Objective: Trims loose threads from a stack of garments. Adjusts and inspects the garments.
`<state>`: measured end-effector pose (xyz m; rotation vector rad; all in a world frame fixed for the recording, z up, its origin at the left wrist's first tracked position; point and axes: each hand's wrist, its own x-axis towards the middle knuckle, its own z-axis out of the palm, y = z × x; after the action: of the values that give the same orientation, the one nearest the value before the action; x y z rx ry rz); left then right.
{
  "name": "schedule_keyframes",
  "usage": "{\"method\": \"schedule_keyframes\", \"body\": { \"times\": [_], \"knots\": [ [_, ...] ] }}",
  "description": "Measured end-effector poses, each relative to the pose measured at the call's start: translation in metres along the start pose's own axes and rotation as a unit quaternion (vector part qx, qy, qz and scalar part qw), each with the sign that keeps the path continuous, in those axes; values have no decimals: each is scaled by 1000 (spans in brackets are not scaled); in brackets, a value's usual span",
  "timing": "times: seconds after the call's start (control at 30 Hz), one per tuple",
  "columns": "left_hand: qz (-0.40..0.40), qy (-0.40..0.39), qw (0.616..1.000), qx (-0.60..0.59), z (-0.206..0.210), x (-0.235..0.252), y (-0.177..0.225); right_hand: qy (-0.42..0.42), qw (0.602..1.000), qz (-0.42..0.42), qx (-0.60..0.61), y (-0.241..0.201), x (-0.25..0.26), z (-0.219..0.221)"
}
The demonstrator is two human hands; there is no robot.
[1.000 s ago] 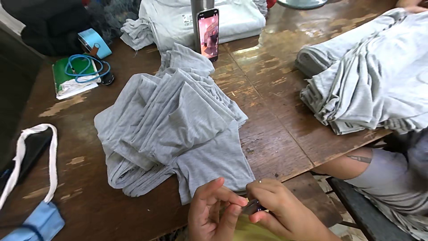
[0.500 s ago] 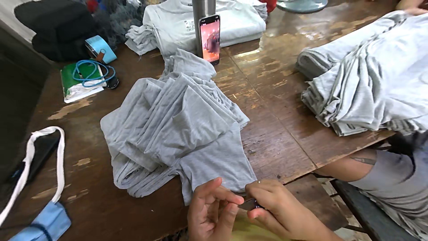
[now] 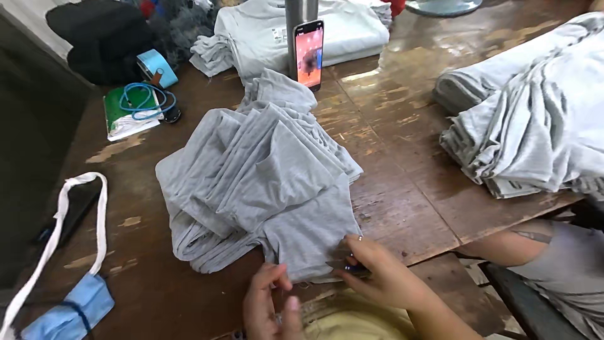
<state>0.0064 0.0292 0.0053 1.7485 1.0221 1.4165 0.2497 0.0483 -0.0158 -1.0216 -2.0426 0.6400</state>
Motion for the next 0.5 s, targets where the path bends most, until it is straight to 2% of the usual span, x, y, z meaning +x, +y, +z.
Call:
{"method": "schedule_keyframes", "body": {
  "times": [0.1, 0.17, 0.33, 0.4, 0.5],
  "knots": [
    [11, -36, 976, 212, 7, -2, -11, 30, 998, -26, 53, -3, 0, -10],
    [-16, -39, 968, 247, 7, 0, -16, 76, 993, -46, 74, -5, 7, -19],
    [-24, -43, 977, 210, 2, 7, -12, 165, 983, -60, 46, -14, 35, -11],
    [-42, -23, 988, 145, 5, 6, -12, 126, 991, -26, 35, -14, 40, 2],
    [-111, 25, 991, -76, 5, 5, -6, 8, 998, 25, 49, -12, 36, 21]
  ]
}}
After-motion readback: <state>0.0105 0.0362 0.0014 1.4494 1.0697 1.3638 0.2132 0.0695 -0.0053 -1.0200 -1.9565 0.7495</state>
